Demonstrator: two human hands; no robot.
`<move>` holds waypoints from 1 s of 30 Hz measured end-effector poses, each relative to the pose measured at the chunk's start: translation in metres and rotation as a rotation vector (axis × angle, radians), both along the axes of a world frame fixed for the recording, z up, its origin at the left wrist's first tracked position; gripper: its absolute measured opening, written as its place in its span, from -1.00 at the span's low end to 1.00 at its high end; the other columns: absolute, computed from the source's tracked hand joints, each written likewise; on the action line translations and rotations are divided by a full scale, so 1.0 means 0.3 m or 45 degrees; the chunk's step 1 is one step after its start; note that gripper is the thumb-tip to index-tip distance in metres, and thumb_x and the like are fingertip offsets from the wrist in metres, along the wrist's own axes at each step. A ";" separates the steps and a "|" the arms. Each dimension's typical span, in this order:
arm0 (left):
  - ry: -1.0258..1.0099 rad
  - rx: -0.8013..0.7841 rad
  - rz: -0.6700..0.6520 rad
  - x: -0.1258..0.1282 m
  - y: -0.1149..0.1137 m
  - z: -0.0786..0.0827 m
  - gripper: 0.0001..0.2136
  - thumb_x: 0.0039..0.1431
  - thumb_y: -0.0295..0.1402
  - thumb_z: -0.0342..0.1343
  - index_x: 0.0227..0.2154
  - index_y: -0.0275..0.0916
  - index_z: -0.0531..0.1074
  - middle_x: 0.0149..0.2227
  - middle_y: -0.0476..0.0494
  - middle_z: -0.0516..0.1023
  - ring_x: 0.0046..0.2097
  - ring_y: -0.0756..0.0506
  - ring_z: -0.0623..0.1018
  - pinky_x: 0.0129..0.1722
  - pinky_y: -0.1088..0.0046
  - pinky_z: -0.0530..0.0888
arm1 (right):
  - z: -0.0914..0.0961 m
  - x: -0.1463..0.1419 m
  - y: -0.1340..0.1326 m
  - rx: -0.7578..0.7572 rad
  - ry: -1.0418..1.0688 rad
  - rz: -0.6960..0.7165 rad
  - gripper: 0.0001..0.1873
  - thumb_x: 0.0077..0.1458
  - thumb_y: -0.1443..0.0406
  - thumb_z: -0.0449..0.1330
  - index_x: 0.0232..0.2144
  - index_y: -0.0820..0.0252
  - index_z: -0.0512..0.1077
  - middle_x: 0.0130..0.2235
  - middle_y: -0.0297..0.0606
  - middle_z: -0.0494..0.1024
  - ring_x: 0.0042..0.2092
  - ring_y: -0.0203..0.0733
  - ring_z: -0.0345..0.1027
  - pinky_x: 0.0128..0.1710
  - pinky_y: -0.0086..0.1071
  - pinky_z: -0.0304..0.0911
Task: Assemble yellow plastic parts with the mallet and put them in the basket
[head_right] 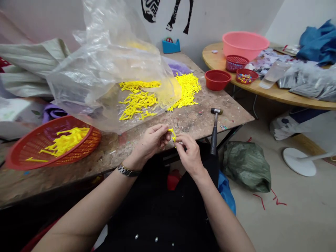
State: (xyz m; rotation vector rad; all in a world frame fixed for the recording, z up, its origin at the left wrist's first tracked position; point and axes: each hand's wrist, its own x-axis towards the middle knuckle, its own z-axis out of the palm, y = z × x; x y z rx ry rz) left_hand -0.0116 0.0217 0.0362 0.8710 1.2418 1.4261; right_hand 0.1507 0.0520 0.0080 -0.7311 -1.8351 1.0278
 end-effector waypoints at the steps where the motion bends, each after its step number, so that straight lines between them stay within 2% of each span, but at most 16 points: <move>1: -0.005 -0.006 -0.004 0.007 -0.004 -0.005 -0.59 0.04 0.03 0.31 -0.49 -0.26 0.43 -0.55 0.01 0.44 -0.61 0.11 0.34 -0.67 0.63 0.22 | -0.003 0.000 -0.003 -0.008 -0.011 0.006 -0.87 0.22 0.25 0.14 -0.34 0.09 0.48 -0.18 -0.21 0.58 -0.11 -0.13 0.45 -0.12 -0.28 0.34; 4: -0.026 -0.002 -0.008 0.017 -0.018 -0.016 -0.59 0.06 0.05 0.29 -0.47 -0.26 0.45 -0.54 0.01 0.45 -0.59 0.11 0.36 -0.63 0.64 0.23 | -0.006 0.000 -0.012 -0.119 0.003 0.003 -0.85 0.22 0.21 0.14 -0.33 0.10 0.47 -0.29 -0.28 0.56 -0.23 -0.17 0.43 -0.15 -0.29 0.33; 8: -0.076 0.033 -0.035 0.017 -0.040 -0.015 -0.61 0.04 0.01 0.32 -0.40 -0.26 0.47 -0.50 0.00 0.48 -0.57 0.11 0.38 -0.62 0.64 0.25 | 0.002 -0.004 -0.016 -0.398 0.144 -0.007 -0.81 0.13 0.14 0.21 -0.39 0.12 0.44 -0.39 -0.34 0.51 -0.34 -0.24 0.36 -0.25 -0.35 0.32; 12: -0.240 0.044 -0.026 0.021 -0.058 -0.021 -0.59 -0.06 -0.11 0.42 -0.21 -0.24 0.52 -0.42 -0.01 0.51 -0.52 0.09 0.42 -0.62 0.64 0.25 | 0.008 -0.008 -0.018 -0.691 0.343 0.097 -0.76 0.04 0.09 0.27 -0.39 0.11 0.39 -0.37 -0.34 0.52 -0.39 -0.28 0.33 -0.29 -0.36 0.33; 14: -0.315 0.042 -0.064 0.025 -0.062 -0.032 -0.60 -0.06 -0.14 0.43 -0.21 -0.26 0.54 -0.40 -0.04 0.52 -0.50 0.09 0.44 -0.60 0.64 0.28 | 0.008 -0.008 -0.025 -0.805 0.396 0.163 -0.72 0.01 0.06 0.29 -0.39 0.10 0.36 -0.35 -0.33 0.53 -0.39 -0.29 0.34 -0.30 -0.36 0.35; 20: -0.429 0.067 -0.243 0.037 -0.068 -0.056 -0.65 0.00 -0.13 0.40 -0.29 -0.32 0.58 -0.50 -0.07 0.50 -0.51 0.08 0.43 -0.60 0.66 0.25 | -0.001 0.006 -0.046 -0.968 0.491 0.350 -0.72 0.03 0.07 0.34 -0.38 0.09 0.40 -0.36 -0.33 0.52 -0.36 -0.28 0.35 -0.29 -0.37 0.36; 27: -0.498 0.063 -0.205 0.054 -0.076 -0.056 -0.63 -0.03 -0.16 0.42 -0.25 -0.31 0.57 -0.54 -0.03 0.49 -0.55 0.07 0.44 -0.63 0.66 0.24 | -0.004 0.016 -0.058 -1.144 0.615 0.505 -0.73 0.00 0.12 0.43 -0.40 0.13 0.48 -0.40 -0.38 0.51 -0.40 -0.37 0.35 -0.37 -0.50 0.32; 30: -0.482 0.058 -0.185 0.063 -0.083 -0.052 -0.62 -0.07 -0.15 0.45 -0.29 -0.30 0.54 -0.55 0.00 0.48 -0.56 0.07 0.43 -0.61 0.65 0.26 | -0.004 0.019 -0.065 -1.198 0.621 0.523 -0.74 -0.02 0.14 0.45 -0.41 0.14 0.51 -0.39 -0.37 0.55 -0.39 -0.38 0.37 -0.36 -0.51 0.31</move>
